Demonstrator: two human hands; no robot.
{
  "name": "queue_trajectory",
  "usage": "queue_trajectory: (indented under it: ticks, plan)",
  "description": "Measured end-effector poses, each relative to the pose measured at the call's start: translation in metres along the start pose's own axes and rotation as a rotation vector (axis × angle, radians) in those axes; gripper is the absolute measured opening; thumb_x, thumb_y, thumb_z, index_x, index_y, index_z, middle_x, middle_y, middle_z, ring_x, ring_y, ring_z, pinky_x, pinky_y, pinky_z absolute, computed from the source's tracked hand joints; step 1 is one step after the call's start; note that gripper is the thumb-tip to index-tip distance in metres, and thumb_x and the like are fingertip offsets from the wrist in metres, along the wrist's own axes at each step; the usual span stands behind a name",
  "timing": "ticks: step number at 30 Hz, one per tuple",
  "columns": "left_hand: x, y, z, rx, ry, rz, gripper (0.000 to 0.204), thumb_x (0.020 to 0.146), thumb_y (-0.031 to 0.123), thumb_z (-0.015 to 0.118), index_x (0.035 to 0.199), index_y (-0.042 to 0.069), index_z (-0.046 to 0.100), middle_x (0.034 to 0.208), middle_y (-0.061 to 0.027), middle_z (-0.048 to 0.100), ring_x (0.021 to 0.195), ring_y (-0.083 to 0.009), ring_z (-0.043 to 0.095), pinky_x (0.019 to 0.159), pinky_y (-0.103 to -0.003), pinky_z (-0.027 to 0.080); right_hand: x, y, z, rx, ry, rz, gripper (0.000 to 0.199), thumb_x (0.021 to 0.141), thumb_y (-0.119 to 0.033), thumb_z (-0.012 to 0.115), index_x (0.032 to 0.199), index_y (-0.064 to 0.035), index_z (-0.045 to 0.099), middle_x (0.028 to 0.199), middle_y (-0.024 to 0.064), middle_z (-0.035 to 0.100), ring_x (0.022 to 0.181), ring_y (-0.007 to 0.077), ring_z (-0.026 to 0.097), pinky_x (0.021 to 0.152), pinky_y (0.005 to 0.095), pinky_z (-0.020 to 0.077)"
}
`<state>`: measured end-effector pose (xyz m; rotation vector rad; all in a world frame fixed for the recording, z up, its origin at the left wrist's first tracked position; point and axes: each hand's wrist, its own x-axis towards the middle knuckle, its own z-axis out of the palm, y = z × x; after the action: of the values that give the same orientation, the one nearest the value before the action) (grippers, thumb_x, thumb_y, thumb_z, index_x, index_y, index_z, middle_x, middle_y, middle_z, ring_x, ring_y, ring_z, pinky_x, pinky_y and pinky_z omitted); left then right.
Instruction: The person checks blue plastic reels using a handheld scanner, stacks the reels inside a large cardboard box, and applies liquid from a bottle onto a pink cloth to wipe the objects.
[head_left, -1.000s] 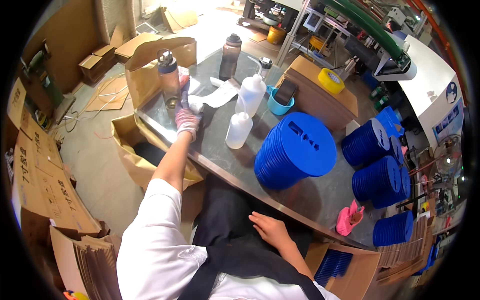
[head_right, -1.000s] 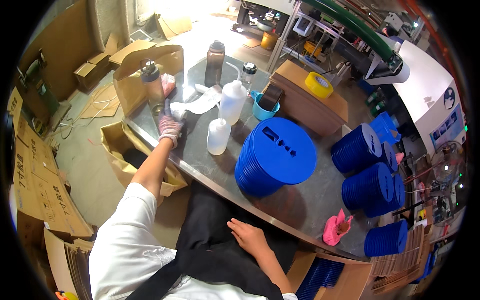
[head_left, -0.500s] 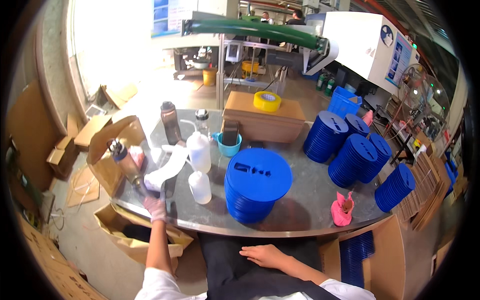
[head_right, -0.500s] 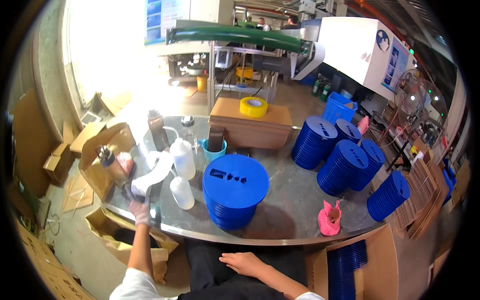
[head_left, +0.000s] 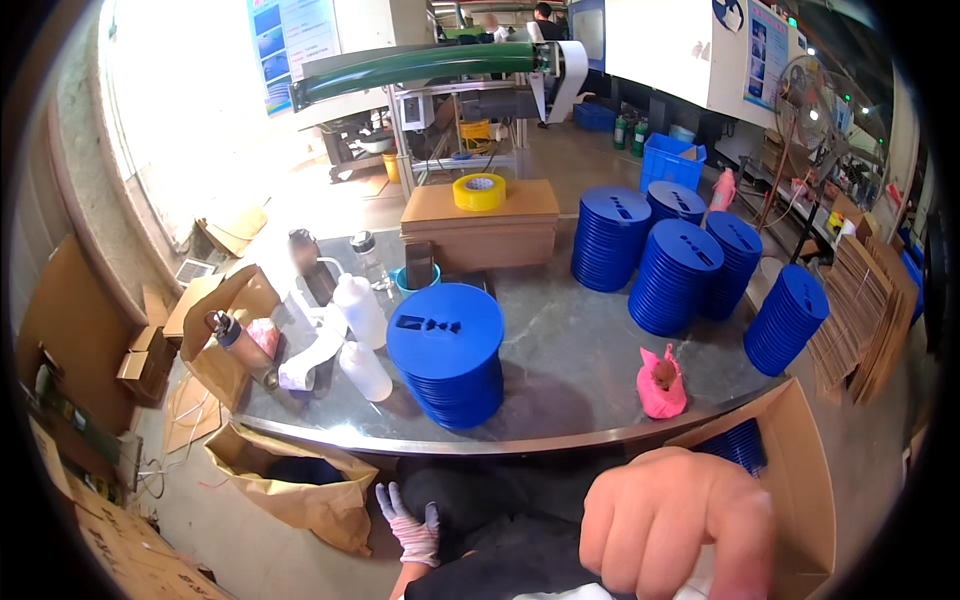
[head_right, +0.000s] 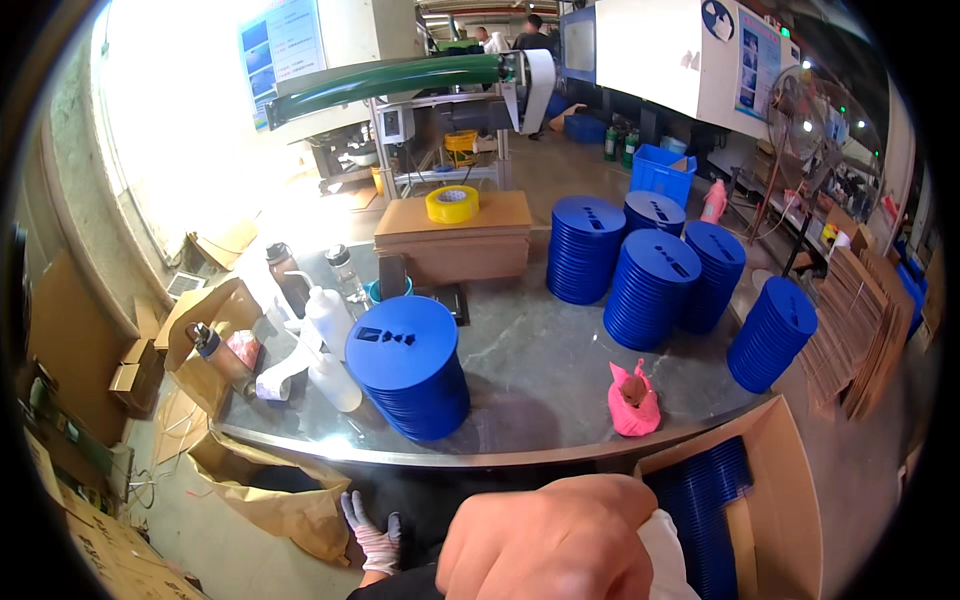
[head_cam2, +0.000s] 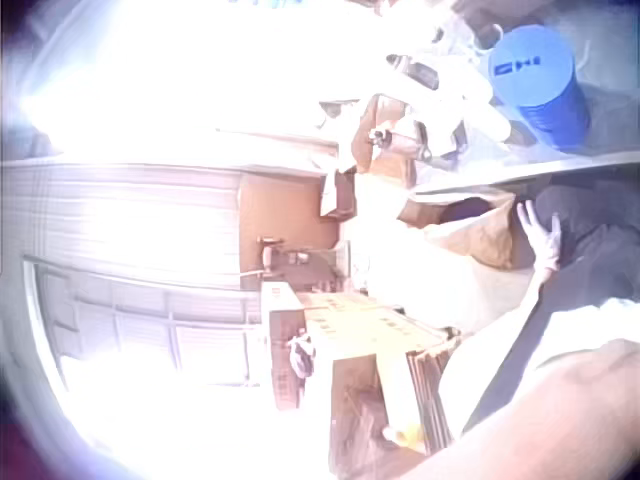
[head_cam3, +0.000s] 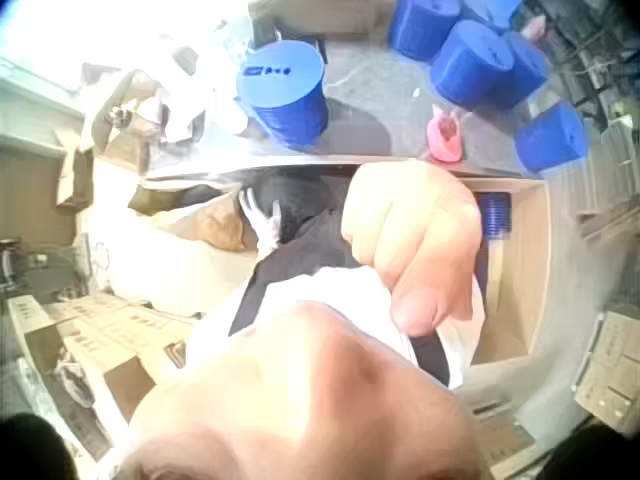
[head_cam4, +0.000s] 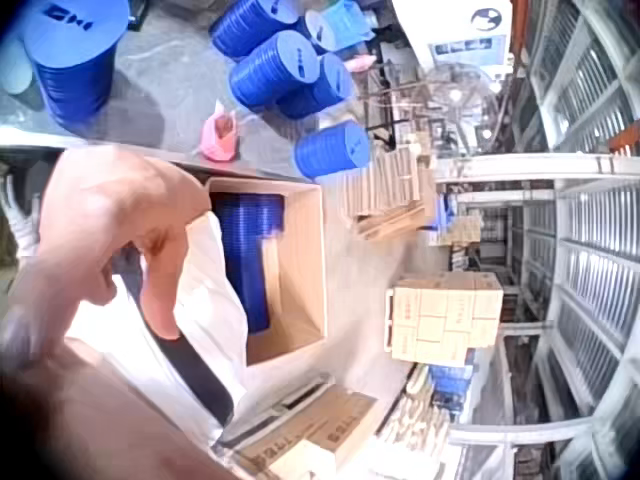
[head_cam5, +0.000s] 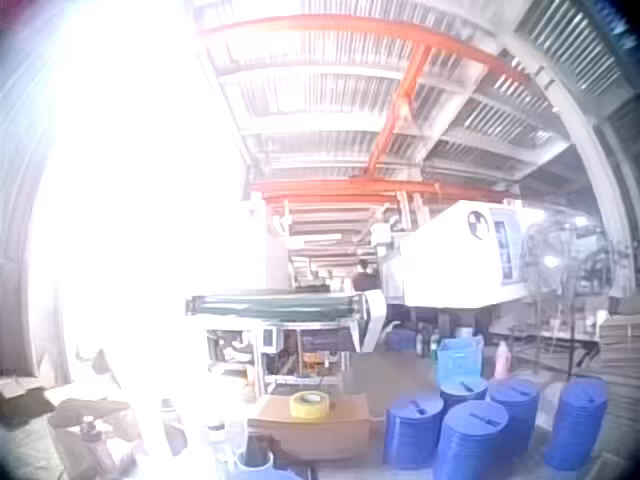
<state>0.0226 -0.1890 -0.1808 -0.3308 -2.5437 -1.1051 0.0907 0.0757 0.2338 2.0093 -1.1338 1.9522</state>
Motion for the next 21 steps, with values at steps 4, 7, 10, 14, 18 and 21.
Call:
queue_trajectory:
  ticks: [4,7,10,14,18,21]
  plan:
    - [0.008,0.023,0.000,-0.025,-0.041,0.065,0.092,0.078,0.039,0.071,0.151,0.006,0.025,0.153,-0.0287,0.020,0.140,-0.0469,0.025,0.114,-0.050,0.026,-0.001,-0.003,0.030,-0.032,0.109,-0.294,0.036,0.102,-0.028,0.049,0.107,0.0036,0.065,0.055,-0.0003,0.049,0.037,0.0100,0.037,0.036,0.0283,0.0240]
    - [0.012,0.032,0.001,-0.030,-0.048,0.084,0.091,0.077,0.034,0.072,0.151,0.006,0.025,0.153,-0.0282,0.020,0.140,-0.0469,0.026,0.113,-0.050,0.027,0.010,-0.026,0.038,0.020,0.147,-0.267,0.037,0.103,-0.028,0.047,0.104,0.0036,0.067,0.055,-0.0001,0.049,0.037,0.0098,0.037,0.035,0.0281,0.0237]
    - [0.013,0.038,0.003,-0.026,-0.049,0.166,0.091,0.077,0.031,0.072,0.150,0.006,0.025,0.154,-0.0280,0.020,0.140,-0.0471,0.027,0.113,-0.050,0.029,0.013,-0.038,0.046,0.080,0.198,-0.261,0.038,0.103,-0.027,0.046,0.102,0.0034,0.067,0.055,0.0003,0.049,0.036,0.0097,0.037,0.035,0.0280,0.0233]
    - [0.017,0.046,0.001,-0.030,-0.067,0.190,0.091,0.076,0.029,0.073,0.150,0.006,0.026,0.153,-0.0278,0.022,0.139,-0.0475,0.027,0.112,-0.051,0.030,0.014,-0.032,0.053,0.126,0.203,-0.401,0.031,0.101,-0.021,0.049,0.095,0.0019,0.068,0.053,0.0004,0.047,0.035,0.0093,0.034,0.034,0.0279,0.0210]
    - [0.015,0.046,0.009,-0.044,-0.065,0.170,0.090,0.076,0.026,0.073,0.150,0.006,0.026,0.153,-0.0274,0.022,0.139,-0.0476,0.026,0.112,-0.050,0.029,0.021,-0.048,0.068,0.146,0.330,-0.184,0.022,0.096,-0.015,0.056,0.087,0.0004,0.068,0.048,-0.0006,0.043,0.032,0.0090,0.030,0.034,0.0282,0.0173]
    - [0.008,0.039,0.008,-0.053,-0.060,0.157,0.090,0.075,0.022,0.073,0.150,0.005,0.026,0.153,-0.0280,0.022,0.139,-0.0475,0.026,0.113,-0.050,0.028,0.017,-0.055,0.072,0.186,0.438,0.003,0.019,0.094,-0.013,0.058,0.083,-0.0001,0.067,0.047,-0.0010,0.042,0.031,0.0093,0.028,0.034,0.0285,0.0158]
